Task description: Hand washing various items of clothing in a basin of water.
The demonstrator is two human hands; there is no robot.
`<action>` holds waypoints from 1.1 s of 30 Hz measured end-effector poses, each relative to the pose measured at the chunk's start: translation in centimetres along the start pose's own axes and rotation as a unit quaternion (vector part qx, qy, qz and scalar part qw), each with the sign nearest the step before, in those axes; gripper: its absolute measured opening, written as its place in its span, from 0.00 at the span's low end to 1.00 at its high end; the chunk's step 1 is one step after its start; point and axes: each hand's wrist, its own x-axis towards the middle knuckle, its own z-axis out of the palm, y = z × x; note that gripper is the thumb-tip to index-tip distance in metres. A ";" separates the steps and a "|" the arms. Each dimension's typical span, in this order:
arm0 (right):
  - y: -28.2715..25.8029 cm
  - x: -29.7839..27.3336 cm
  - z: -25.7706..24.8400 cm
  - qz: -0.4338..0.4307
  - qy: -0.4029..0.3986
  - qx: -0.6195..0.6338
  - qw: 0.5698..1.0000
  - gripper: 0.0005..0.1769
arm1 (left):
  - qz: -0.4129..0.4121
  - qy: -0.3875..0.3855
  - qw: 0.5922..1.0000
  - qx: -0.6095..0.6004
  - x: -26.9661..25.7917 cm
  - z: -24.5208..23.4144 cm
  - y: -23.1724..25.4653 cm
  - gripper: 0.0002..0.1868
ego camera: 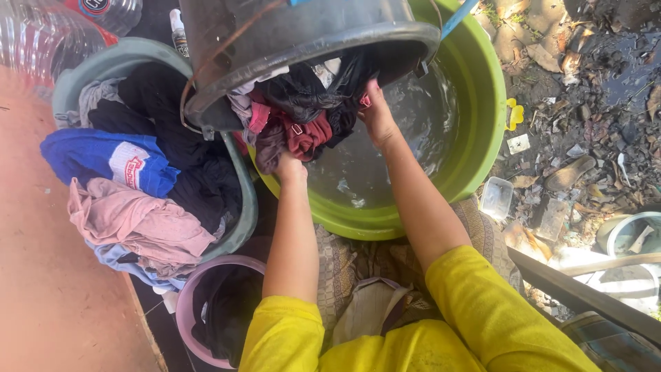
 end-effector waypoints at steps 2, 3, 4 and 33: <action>-0.3 0.2 -0.1 0.013 -0.005 -0.015 1.000 0.36 | 0.004 0.062 0.998 -0.033 -1.3 2.5 2.4 0.25; -0.5 0.3 0.0 0.026 -0.010 -0.028 0.999 0.41 | 0.007 0.122 0.990 -0.065 -1.9 3.7 3.7 0.22; 0.2 0.6 -0.4 0.026 -0.010 -0.028 0.999 0.41 | 0.007 0.122 0.990 -0.065 -2.0 4.0 3.9 0.22; 7.0 4.0 -3.9 0.000 -0.050 -0.045 0.998 0.16 | 0.042 -0.076 0.979 0.183 -4.4 10.2 6.0 0.27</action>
